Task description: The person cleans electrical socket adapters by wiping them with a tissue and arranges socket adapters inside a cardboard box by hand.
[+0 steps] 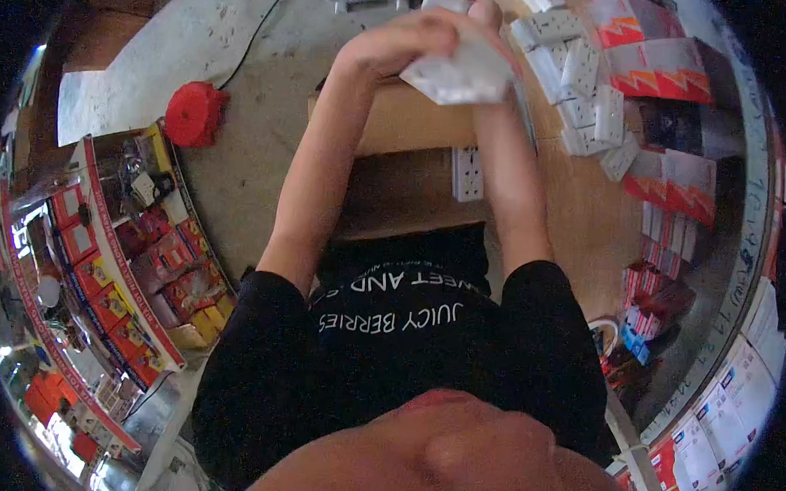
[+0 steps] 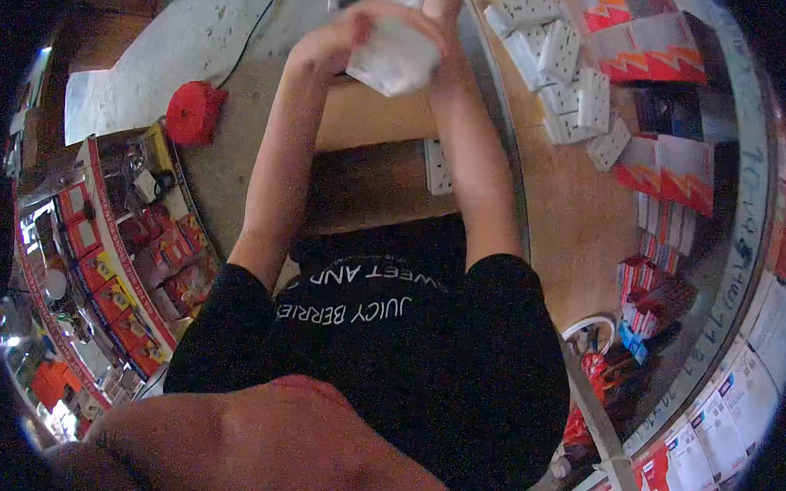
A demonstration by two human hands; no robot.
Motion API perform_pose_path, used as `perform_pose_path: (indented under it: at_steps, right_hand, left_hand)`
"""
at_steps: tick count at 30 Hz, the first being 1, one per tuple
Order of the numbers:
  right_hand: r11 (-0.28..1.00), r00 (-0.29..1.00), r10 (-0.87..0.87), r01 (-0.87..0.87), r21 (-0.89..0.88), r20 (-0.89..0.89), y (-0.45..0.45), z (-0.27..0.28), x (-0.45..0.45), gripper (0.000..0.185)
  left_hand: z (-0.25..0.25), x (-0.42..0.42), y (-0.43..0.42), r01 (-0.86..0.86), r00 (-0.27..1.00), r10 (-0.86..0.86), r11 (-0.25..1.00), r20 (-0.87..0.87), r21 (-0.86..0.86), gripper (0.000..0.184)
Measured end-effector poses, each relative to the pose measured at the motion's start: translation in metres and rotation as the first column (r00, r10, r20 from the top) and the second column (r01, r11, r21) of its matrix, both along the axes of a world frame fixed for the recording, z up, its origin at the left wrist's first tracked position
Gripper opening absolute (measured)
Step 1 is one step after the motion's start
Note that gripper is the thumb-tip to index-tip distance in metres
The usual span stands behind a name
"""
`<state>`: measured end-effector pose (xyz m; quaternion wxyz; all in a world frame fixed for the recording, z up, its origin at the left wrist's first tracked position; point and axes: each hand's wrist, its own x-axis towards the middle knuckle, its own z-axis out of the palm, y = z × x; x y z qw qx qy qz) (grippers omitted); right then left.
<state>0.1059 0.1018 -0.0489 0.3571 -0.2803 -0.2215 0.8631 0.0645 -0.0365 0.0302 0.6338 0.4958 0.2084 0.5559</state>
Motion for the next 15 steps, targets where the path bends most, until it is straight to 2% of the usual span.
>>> perform_pose_path:
  at_steps: [1,2,3,4,5,7,8,10,12,14,15]
  right_hand:
    - [1.000,0.999,0.014,-0.015,-0.025,-0.043,-0.011,0.001,0.014,0.031]
    - [0.999,0.996,0.025,-0.029,-0.044,-0.089,-0.027,0.001,0.040,0.030]
    - [0.997,0.990,0.035,-0.043,-0.058,-0.134,-0.044,0.013,0.062,0.029]
    - [0.996,0.983,0.044,-0.057,-0.070,-0.179,-0.024,-0.003,0.040,0.028]
    - [0.994,0.973,0.050,-0.070,-0.080,-0.225,0.006,-0.033,0.011,0.027]
    - [0.990,0.942,0.065,-0.101,-0.094,-0.329,0.020,-0.043,-0.007,0.026]
    - [0.990,0.940,0.059,-0.099,-0.103,-0.336,0.022,-0.051,-0.012,0.026]
    - [0.995,0.989,-0.046,0.032,-0.097,-0.141,0.016,-0.054,-0.019,0.025]
    - [0.994,0.993,-0.064,0.055,-0.094,-0.096,0.012,-0.053,-0.021,0.026]
    - [0.993,0.994,-0.078,0.071,-0.090,-0.072,0.010,-0.050,-0.020,0.026]
    - [0.993,0.994,-0.082,0.075,-0.094,-0.069,0.012,-0.045,-0.014,0.026]
  left_hand:
    - [0.012,0.009,0.003,0.209,0.959,-0.200,0.978,-0.202,0.023,0.060]
    - [0.018,0.019,0.005,0.413,0.838,-0.376,0.910,-0.397,0.011,0.071]
    - [0.013,0.034,0.004,0.520,0.769,-0.482,0.853,-0.420,-0.027,0.068]
    - [0.009,0.049,0.003,0.619,0.687,-0.580,0.783,-0.438,-0.065,0.066]
    - [0.010,0.061,0.002,0.625,0.684,-0.587,0.778,-0.432,-0.067,0.066]
    - [0.013,0.076,0.001,0.657,0.557,-0.554,0.750,-0.619,-0.079,0.057]
    - [0.005,0.082,-0.002,0.681,0.587,-0.546,0.732,-0.598,0.000,0.055]
    - [0.004,0.088,-0.014,0.631,0.563,-0.506,0.774,-0.653,-0.055,0.056]
    - [0.008,0.099,-0.028,0.581,0.533,-0.464,0.808,-0.707,-0.093,0.056]
    - [0.015,0.111,-0.046,0.348,0.516,-0.121,0.934,-0.848,0.078,0.051]
    - [0.017,0.116,-0.056,0.351,0.518,-0.127,0.933,-0.846,0.075,0.051]
